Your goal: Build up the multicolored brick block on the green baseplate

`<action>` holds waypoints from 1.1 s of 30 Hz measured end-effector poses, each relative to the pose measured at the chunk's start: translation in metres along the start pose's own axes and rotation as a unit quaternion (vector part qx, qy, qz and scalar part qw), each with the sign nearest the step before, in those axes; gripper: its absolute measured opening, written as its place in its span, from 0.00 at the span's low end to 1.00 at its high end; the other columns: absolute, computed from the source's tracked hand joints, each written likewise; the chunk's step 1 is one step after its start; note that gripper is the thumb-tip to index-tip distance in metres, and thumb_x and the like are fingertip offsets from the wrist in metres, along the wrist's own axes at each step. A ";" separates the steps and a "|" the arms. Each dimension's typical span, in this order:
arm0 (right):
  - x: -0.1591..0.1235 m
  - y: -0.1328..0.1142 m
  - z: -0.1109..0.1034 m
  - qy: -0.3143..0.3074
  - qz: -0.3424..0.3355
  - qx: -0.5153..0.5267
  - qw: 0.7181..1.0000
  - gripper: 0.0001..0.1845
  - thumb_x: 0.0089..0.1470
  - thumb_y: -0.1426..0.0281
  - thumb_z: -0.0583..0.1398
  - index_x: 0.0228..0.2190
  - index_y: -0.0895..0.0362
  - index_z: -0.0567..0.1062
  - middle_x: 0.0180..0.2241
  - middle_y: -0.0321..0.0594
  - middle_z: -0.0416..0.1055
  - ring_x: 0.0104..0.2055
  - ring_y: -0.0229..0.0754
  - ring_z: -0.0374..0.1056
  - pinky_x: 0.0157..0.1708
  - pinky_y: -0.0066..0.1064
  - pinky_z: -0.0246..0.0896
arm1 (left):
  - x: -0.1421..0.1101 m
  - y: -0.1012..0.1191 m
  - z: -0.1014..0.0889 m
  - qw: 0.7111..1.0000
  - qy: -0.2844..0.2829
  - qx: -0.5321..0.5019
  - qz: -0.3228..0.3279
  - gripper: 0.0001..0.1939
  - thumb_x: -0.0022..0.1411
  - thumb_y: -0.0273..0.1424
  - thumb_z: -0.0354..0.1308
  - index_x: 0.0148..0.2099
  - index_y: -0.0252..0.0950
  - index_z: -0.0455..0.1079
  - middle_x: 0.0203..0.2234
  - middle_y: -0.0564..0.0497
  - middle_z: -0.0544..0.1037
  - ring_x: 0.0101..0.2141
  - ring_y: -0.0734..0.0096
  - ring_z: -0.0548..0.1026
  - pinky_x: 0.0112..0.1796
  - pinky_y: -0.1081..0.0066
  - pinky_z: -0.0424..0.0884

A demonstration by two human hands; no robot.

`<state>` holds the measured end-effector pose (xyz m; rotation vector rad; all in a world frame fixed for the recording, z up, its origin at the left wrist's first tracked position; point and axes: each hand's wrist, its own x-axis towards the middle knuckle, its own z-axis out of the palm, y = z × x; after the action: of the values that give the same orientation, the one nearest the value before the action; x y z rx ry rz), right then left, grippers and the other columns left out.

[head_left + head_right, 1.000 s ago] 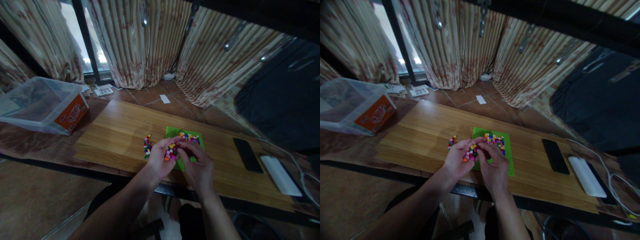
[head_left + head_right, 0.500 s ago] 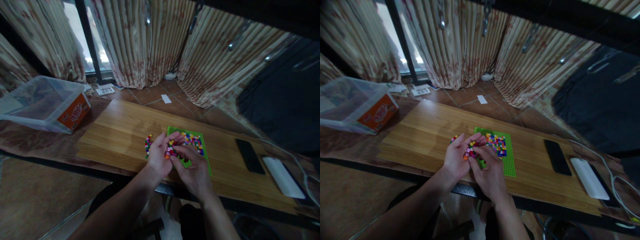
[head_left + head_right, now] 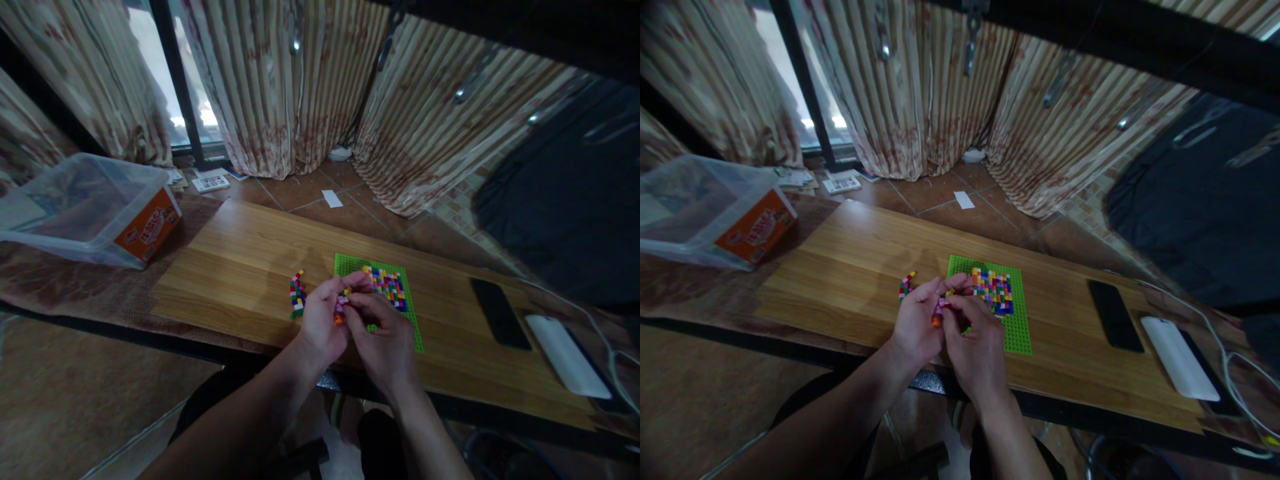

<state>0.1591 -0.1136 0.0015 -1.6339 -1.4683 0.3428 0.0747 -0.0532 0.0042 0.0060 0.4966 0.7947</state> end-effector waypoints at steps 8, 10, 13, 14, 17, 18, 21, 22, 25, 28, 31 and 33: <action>-0.001 0.001 0.002 0.056 0.016 0.019 0.998 0.08 0.55 0.72 0.59 0.37 0.54 0.77 0.39 0.40 0.76 0.39 0.42 0.73 0.40 0.36 0.69 | 0.001 -0.005 -0.001 1.000 0.008 0.000 -0.006 0.17 0.63 0.32 0.48 0.35 0.28 0.77 0.31 0.44 0.79 0.34 0.71 0.76 0.40 0.74 0.71; -0.001 0.002 0.003 0.066 0.018 0.037 0.997 0.08 0.56 0.72 0.59 0.38 0.54 0.77 0.40 0.39 0.76 0.40 0.41 0.73 0.40 0.35 0.70 | 0.002 -0.006 -0.002 1.000 0.013 -0.008 -0.015 0.18 0.63 0.32 0.48 0.36 0.28 0.77 0.32 0.44 0.79 0.33 0.71 0.76 0.38 0.74 0.71; -0.002 0.001 0.005 0.079 0.017 0.057 0.995 0.09 0.56 0.71 0.60 0.39 0.52 0.77 0.41 0.38 0.76 0.42 0.41 0.73 0.42 0.36 0.70 | 0.004 -0.007 -0.004 0.999 0.012 -0.023 -0.018 0.16 0.62 0.32 0.49 0.36 0.28 0.76 0.30 0.44 0.78 0.30 0.73 0.75 0.31 0.76 0.69; -0.002 0.000 0.006 0.080 0.020 0.065 0.994 0.09 0.56 0.71 0.60 0.39 0.52 0.77 0.42 0.38 0.76 0.43 0.42 0.72 0.43 0.37 0.70 | 0.004 -0.008 -0.004 0.999 0.011 -0.029 -0.018 0.16 0.62 0.32 0.49 0.36 0.29 0.76 0.29 0.45 0.78 0.28 0.74 0.73 0.27 0.77 0.67; -0.003 -0.002 0.008 0.084 0.036 0.105 0.990 0.09 0.56 0.70 0.60 0.39 0.51 0.78 0.45 0.39 0.75 0.44 0.42 0.73 0.44 0.38 0.70 | 0.005 -0.009 -0.004 0.999 0.009 -0.048 -0.019 0.13 0.62 0.31 0.51 0.35 0.29 0.75 0.25 0.49 0.75 0.21 0.79 0.68 0.20 0.77 0.60; -0.003 -0.003 0.008 0.086 0.042 0.122 0.988 0.09 0.56 0.70 0.60 0.39 0.51 0.78 0.45 0.39 0.75 0.45 0.42 0.73 0.44 0.38 0.70 | 0.005 -0.009 -0.004 0.998 0.012 -0.052 -0.018 0.13 0.62 0.31 0.50 0.35 0.29 0.74 0.24 0.49 0.74 0.20 0.79 0.67 0.20 0.77 0.60; -0.002 -0.004 0.007 0.099 0.052 0.159 0.981 0.09 0.56 0.69 0.61 0.39 0.51 0.79 0.44 0.39 0.76 0.45 0.42 0.73 0.43 0.36 0.70 | 0.005 -0.008 -0.002 0.998 0.025 -0.055 -0.016 0.13 0.63 0.29 0.48 0.33 0.29 0.72 0.22 0.49 0.73 0.22 0.76 0.69 0.20 0.77 0.61; -0.002 -0.004 0.006 0.100 0.057 0.167 0.979 0.09 0.56 0.68 0.61 0.39 0.51 0.79 0.43 0.39 0.77 0.43 0.42 0.73 0.42 0.36 0.71 | 0.005 -0.008 -0.001 0.998 0.032 -0.049 -0.016 0.14 0.64 0.29 0.48 0.32 0.29 0.72 0.22 0.49 0.73 0.21 0.76 0.70 0.20 0.77 0.61; 0.000 0.000 0.000 0.094 0.085 0.176 0.976 0.10 0.56 0.66 0.62 0.40 0.52 0.78 0.39 0.40 0.78 0.31 0.38 0.73 0.30 0.31 0.70 | 0.004 -0.005 -0.002 0.998 0.064 0.002 0.001 0.12 0.64 0.29 0.49 0.32 0.29 0.71 0.21 0.52 0.71 0.19 0.79 0.67 0.18 0.78 0.60; 0.002 0.006 -0.005 0.103 0.110 0.162 0.975 0.11 0.54 0.65 0.63 0.40 0.53 0.79 0.36 0.39 0.78 0.30 0.38 0.72 0.28 0.30 0.68 | 0.002 -0.001 -0.004 0.995 0.065 0.062 0.030 0.09 0.59 0.32 0.59 0.32 0.30 0.70 0.22 0.54 0.70 0.17 0.84 0.62 0.15 0.82 0.51; 0.004 0.009 -0.008 0.113 0.120 0.163 0.973 0.10 0.53 0.64 0.63 0.38 0.53 0.79 0.36 0.39 0.77 0.36 0.41 0.73 0.34 0.33 0.68 | -0.002 0.003 -0.004 0.992 0.017 0.119 0.041 0.13 0.50 0.34 0.68 0.30 0.29 0.70 0.21 0.56 0.67 0.17 0.88 0.59 0.15 0.83 0.44; 0.005 0.010 -0.009 0.114 0.126 0.170 0.971 0.10 0.53 0.64 0.64 0.37 0.54 0.79 0.35 0.39 0.77 0.36 0.41 0.73 0.35 0.33 0.68 | -0.004 0.004 -0.003 0.987 -0.011 0.155 0.048 0.14 0.45 0.32 0.71 0.30 0.29 0.71 0.19 0.58 0.65 0.17 0.88 0.58 0.16 0.83 0.44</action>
<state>0.1732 -0.1118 0.0008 -1.5217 -0.9703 0.5008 0.0687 -0.0536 0.0037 0.3281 0.5982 0.8035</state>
